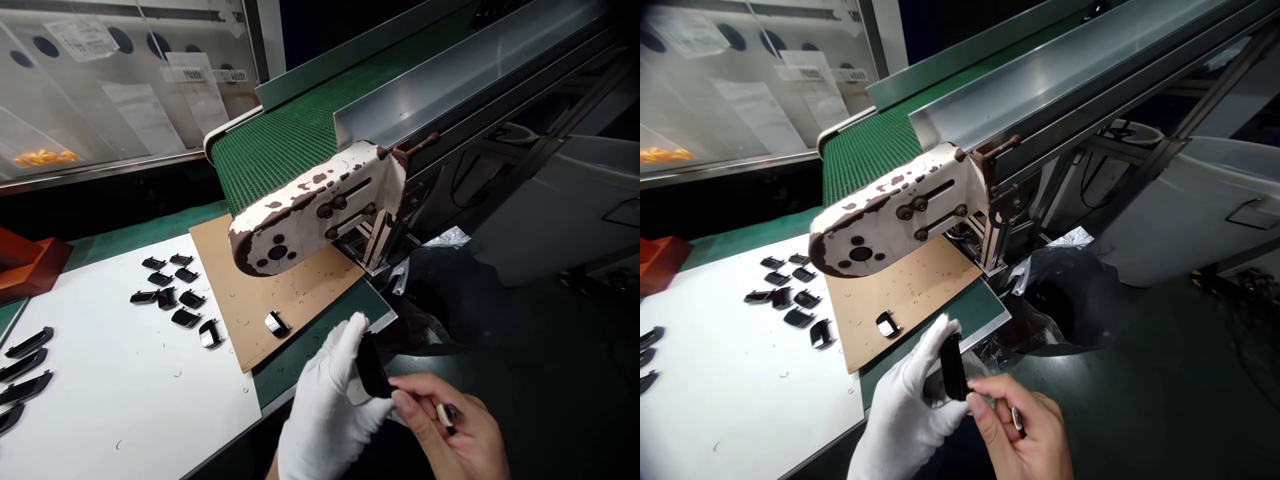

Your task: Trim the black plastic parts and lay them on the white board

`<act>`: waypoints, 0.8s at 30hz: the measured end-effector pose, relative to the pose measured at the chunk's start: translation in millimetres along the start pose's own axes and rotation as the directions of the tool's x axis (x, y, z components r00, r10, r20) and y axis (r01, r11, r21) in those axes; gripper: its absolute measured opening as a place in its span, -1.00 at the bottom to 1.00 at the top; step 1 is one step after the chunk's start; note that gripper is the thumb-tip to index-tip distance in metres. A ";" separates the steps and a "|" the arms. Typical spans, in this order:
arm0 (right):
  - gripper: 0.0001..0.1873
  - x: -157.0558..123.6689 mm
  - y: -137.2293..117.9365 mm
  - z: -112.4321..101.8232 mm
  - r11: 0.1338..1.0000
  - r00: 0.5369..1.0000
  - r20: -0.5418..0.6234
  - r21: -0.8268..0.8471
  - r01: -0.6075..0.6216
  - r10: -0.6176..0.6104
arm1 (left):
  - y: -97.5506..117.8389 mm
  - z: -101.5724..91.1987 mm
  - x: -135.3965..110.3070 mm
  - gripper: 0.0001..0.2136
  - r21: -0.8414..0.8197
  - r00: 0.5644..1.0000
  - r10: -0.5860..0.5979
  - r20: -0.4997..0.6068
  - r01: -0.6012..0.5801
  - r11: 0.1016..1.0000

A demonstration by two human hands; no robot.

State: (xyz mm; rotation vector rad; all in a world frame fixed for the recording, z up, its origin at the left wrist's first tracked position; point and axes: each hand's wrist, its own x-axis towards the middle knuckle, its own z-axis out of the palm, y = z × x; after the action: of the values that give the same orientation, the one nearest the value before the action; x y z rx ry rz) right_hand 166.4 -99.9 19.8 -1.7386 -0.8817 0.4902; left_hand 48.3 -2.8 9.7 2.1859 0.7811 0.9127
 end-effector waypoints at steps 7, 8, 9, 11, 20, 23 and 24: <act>-0.64 4.6 18.2 5.0 0.783 0.908 0.280 0.465 -0.412 0.311 | -3.7 2.9 -2.2 -0.24 0.106 1.000 -0.002 -0.029 0.005 0.994; -0.63 6.3 19.7 6.1 0.714 0.883 0.323 0.523 -0.466 0.340 | -4.4 3.2 -2.5 -0.22 0.087 1.000 -0.008 -0.026 0.010 0.996; -0.63 8.0 20.4 7.3 0.646 0.862 0.346 0.571 -0.506 0.370 | -5.4 3.3 -3.0 -0.21 0.055 1.000 -0.017 -0.022 0.018 0.998; -0.63 10.6 20.1 9.9 0.537 0.834 0.349 0.644 -0.545 0.428 | -8.4 3.0 -5.0 -0.21 -0.050 0.999 -0.034 -0.011 0.034 0.998; -0.66 3.0 28.1 9.6 0.607 0.876 0.299 0.635 -0.478 0.378 | -24.7 3.9 -19.2 -0.20 -0.476 0.959 -0.277 0.063 0.273 0.836; -0.65 -0.3 35.0 9.8 0.702 0.900 0.272 0.563 -0.437 0.341 | -22.0 3.9 -17.8 -0.12 -0.567 0.931 -0.344 0.123 0.351 0.745; -0.64 -0.9 36.2 10.3 0.733 0.906 0.267 0.532 -0.423 0.329 | -20.1 3.8 -16.9 -0.10 -0.591 0.929 -0.347 0.129 0.353 0.725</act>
State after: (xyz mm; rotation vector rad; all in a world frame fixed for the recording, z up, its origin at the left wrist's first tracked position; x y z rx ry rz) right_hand 170.2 -99.5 -17.6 -1.3040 -0.3967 1.0651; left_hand 35.9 -3.6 -13.7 1.4115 0.7342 0.8094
